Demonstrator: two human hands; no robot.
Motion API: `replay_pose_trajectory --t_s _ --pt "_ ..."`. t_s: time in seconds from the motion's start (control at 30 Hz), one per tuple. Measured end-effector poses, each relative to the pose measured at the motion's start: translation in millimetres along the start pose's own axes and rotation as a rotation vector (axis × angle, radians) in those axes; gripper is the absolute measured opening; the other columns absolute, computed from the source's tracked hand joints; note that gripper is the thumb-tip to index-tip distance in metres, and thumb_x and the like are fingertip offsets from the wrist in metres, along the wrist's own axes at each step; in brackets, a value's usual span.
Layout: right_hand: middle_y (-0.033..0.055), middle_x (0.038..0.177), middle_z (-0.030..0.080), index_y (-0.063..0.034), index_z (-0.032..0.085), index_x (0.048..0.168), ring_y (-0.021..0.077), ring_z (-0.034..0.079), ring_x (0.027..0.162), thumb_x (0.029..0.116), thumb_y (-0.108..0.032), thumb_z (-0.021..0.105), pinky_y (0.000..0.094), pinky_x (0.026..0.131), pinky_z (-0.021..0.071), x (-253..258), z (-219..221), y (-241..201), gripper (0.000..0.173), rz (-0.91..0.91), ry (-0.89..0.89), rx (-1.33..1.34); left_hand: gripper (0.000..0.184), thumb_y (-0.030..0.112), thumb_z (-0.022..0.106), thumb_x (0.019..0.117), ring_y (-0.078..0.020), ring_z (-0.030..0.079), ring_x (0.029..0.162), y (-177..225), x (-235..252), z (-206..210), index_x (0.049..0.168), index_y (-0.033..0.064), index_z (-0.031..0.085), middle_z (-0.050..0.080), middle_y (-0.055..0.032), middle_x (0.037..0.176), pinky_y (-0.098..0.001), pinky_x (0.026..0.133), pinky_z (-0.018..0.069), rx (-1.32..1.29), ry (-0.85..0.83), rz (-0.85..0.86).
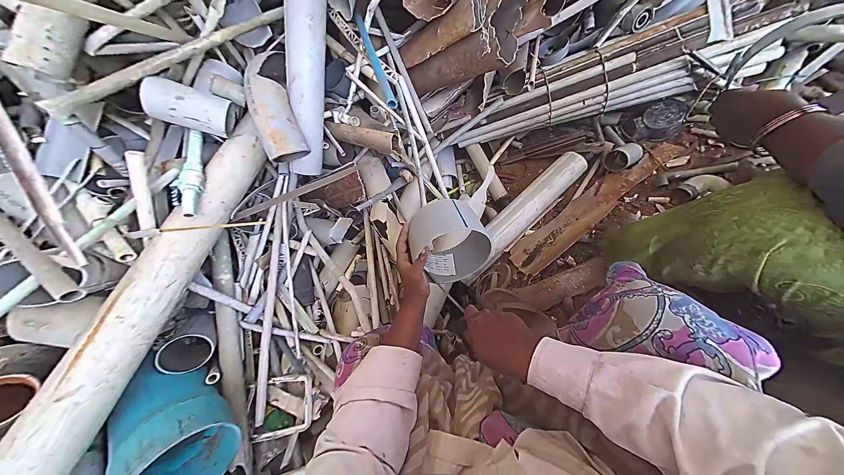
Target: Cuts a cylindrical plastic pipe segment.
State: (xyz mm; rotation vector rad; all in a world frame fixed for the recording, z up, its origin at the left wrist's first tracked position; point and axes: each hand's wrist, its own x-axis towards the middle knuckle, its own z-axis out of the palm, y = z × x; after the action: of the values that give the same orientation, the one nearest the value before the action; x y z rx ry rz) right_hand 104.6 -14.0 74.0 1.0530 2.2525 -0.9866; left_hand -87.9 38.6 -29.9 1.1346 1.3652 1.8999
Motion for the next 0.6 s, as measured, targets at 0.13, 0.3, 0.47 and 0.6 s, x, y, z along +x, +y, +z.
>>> replay_pose_trajectory --t_s 0.13,0.3,0.47,0.6 --pt "0.0286 0.126 0.06 0.0054 0.042 0.138 0.0447 0.063 0.119 0.1033 -0.01 0.053 0.0591 0.09 0.0541 2.9 -4.7 -1.0 0.039 -0.014 0.008 0.047 0.074 0.013 0.052 0.0878 -0.0152 0.049 0.131 0.0 4.8 -1.3 0.155 -0.0041 0.025 0.04 -0.0195 0.152 -0.0306 0.108 0.0437 -0.046 0.071 0.025" --pt "0.0271 0.123 0.061 0.0043 0.042 0.139 0.0425 0.064 0.117 0.1066 -0.015 0.05 0.0577 0.091 0.054 7.2 -13.6 1.6 0.039 -0.04 0.019 0.122 0.076 0.017 0.053 0.0872 -0.0139 0.049 0.13 5.4 4.3 -0.3 0.155 -0.0027 0.025 0.04 -0.0174 0.152 -0.0309 0.107 0.0444 -0.065 0.082 0.017" --pt "0.0279 0.122 0.061 0.0036 0.043 0.142 0.0434 0.064 0.114 0.1096 -0.019 0.045 0.0583 0.091 0.0525 5.1 -20.8 9.7 0.039 -0.077 0.044 0.113 0.079 0.02 0.058 0.0859 -0.0124 0.053 0.128 8.9 9.1 -5.5 0.155 -0.0035 0.027 0.045 -0.0154 0.15 -0.0307 0.106 0.0464 -0.068 0.021 0.082" --pt "0.0268 0.122 0.063 0.0014 0.046 0.141 0.0427 0.064 0.116 0.1118 -0.025 0.04 0.0588 0.093 0.0515 -6.9 -16.4 11.0 0.04 -0.11 0.039 0.059 0.076 0.02 0.058 0.0872 -0.0139 0.054 0.128 11.2 12.5 -11.8 0.154 -0.0032 0.03 0.046 -0.0158 0.149 -0.033 0.106 0.0477 -0.103 0.006 0.094"
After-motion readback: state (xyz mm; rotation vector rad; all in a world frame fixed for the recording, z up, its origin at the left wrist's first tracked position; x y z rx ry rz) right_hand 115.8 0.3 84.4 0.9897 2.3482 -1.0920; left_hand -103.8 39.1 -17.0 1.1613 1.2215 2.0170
